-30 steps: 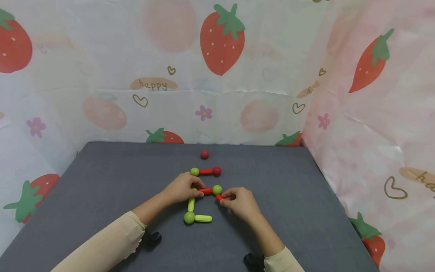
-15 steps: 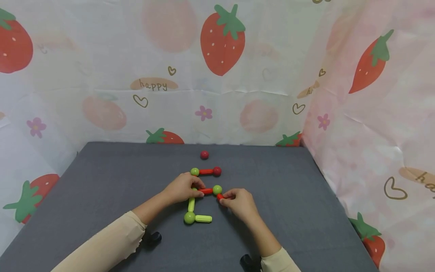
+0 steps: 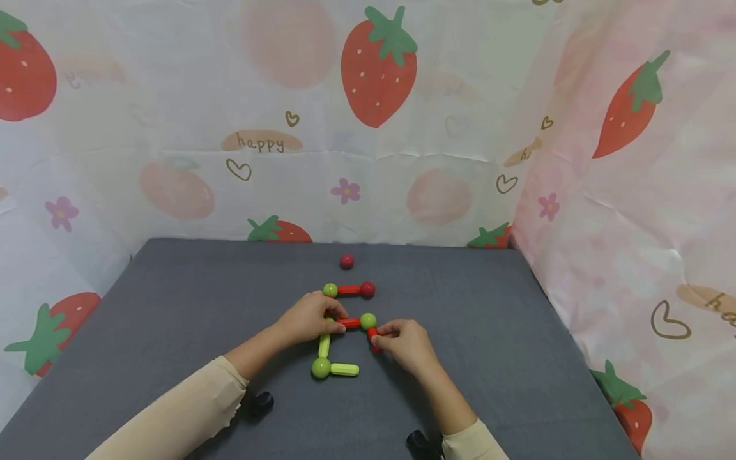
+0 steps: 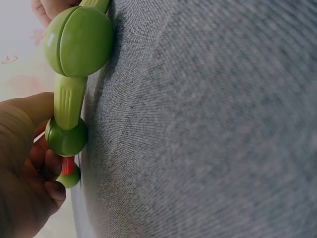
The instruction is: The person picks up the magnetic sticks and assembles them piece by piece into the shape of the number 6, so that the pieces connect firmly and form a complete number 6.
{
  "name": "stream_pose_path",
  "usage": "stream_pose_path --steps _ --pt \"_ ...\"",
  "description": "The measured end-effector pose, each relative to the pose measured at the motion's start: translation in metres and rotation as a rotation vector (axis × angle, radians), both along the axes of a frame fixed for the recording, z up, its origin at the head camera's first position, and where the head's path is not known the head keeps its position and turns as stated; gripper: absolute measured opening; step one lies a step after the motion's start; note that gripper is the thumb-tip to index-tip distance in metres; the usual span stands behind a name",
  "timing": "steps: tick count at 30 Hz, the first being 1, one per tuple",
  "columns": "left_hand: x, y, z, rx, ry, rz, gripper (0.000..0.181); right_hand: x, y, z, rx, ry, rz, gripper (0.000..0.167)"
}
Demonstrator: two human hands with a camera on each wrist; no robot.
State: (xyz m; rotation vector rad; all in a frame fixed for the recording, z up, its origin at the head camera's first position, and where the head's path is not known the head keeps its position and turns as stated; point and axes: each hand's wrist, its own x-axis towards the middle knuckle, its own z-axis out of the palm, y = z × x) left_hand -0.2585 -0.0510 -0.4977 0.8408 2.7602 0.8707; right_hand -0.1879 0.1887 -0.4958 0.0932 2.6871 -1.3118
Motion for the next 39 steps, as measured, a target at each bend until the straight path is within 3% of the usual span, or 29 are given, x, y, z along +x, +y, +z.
stream_pose_path --steps 17,29,39 --pt "0.0016 -0.001 0.0047 0.005 -0.014 -0.009 0.015 0.0034 -0.0028 0.004 -0.072 -0.043 0.025 0.02" --pt "0.0019 -0.0029 0.006 -0.001 -0.006 -0.051 0.015 0.007 -0.0068 0.0057 -0.058 -0.049 0.039 0.022" --pt "0.0049 -0.0034 0.0059 -0.009 0.016 -0.033 0.015 0.0058 -0.0064 0.0057 -0.049 -0.051 0.056 0.021"
